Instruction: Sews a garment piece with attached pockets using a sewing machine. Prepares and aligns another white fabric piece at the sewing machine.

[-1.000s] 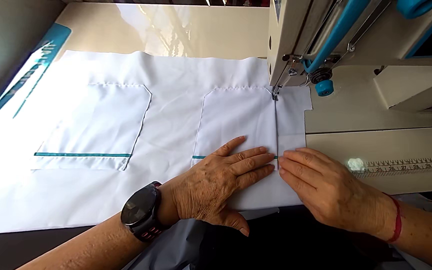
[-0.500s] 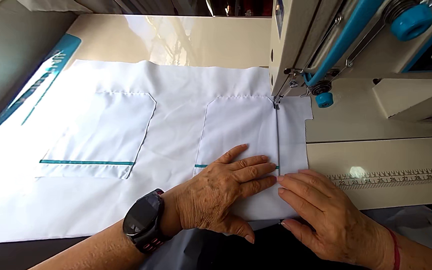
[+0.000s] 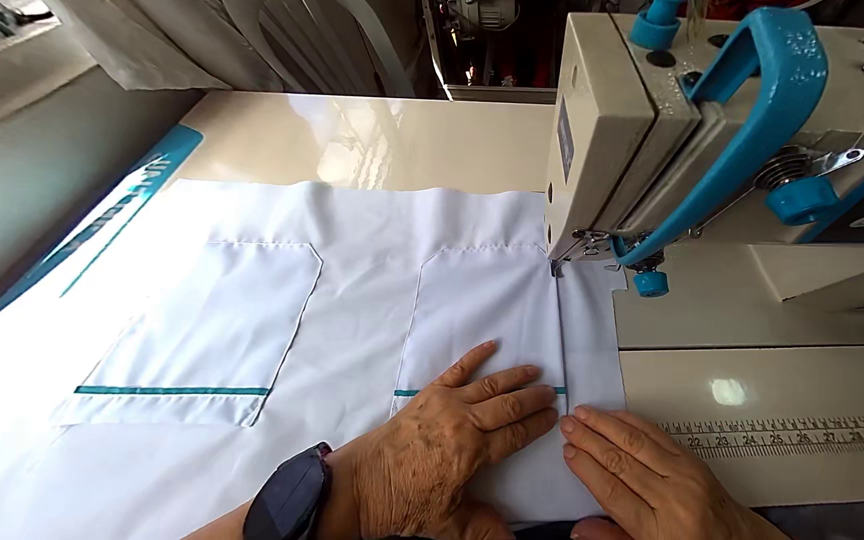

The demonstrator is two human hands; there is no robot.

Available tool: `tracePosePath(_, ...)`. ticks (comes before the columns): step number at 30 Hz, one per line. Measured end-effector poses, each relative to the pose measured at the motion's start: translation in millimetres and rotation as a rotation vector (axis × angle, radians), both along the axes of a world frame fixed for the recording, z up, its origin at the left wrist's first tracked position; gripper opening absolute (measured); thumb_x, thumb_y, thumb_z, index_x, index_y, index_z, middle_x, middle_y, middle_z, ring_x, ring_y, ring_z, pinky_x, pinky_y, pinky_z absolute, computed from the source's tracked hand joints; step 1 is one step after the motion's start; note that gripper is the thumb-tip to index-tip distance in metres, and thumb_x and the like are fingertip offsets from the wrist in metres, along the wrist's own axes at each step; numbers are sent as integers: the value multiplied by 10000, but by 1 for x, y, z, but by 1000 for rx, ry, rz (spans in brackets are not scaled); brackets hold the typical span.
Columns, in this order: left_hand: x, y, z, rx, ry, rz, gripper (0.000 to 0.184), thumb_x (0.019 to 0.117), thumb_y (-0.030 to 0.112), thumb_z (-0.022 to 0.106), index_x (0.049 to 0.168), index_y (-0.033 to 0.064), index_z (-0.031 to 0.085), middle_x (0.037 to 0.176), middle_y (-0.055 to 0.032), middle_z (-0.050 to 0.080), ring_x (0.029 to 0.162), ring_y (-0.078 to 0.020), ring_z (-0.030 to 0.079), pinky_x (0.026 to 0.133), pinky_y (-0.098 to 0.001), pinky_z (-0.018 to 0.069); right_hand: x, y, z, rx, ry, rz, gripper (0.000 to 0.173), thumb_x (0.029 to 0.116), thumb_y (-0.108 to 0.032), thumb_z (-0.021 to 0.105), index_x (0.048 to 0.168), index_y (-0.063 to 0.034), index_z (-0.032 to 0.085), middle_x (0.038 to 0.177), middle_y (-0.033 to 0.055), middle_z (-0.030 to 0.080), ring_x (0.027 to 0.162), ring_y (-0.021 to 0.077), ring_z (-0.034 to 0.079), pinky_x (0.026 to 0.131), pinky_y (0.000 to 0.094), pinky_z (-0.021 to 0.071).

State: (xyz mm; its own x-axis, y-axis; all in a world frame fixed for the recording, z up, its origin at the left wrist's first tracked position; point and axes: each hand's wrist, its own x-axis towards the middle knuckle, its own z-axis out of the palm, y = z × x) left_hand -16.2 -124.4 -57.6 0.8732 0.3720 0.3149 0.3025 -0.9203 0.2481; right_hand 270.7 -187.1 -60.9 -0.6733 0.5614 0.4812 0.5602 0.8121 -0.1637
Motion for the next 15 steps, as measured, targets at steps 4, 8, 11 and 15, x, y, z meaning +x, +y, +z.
tracePosePath(4, 4, 12, 0, -1, -29, 5, 837, 927, 798, 352, 1438, 174, 579, 1502, -18, 565, 1476, -218, 424, 1213, -601, 236, 3, 16, -4, 50, 23, 3, 455, 1080, -445, 437, 1168, -79, 692, 1280, 91, 719, 1281, 197, 613, 1106, 305, 416)
tracePosePath(8, 6, 22, 1, 11, -14, 19, 837, 918, 801, 368, 1440, 182, 582, 1516, -8, 554, 1473, -201, 428, 1216, -582, 244, 6, 28, -1, 35, 27, 23, 444, 1087, -427, 434, 1164, -74, 693, 1283, 92, 718, 1281, 199, 617, 1112, 313, 423)
tracePosePath(11, 9, 40, 1, 20, -17, 33, 820, 898, 794, 428, 1405, 180, 625, 1475, 0, 595, 1448, -193, 466, 1208, -584, 280, 11, 52, 4, 17, 12, 45, 454, 1078, -453, 448, 1156, -80, 696, 1276, 83, 722, 1270, 190, 629, 1093, 318, 451)
tracePosePath(15, 11, 66, 4, 20, -19, 25, 808, 886, 781, 461, 1391, 177, 641, 1474, -1, 594, 1453, -191, 457, 1215, -588, 262, 15, 81, 9, 5, -16, 58, 474, 1055, -483, 477, 1143, -98, 738, 1254, 50, 733, 1263, 152, 628, 1096, 299, 446)
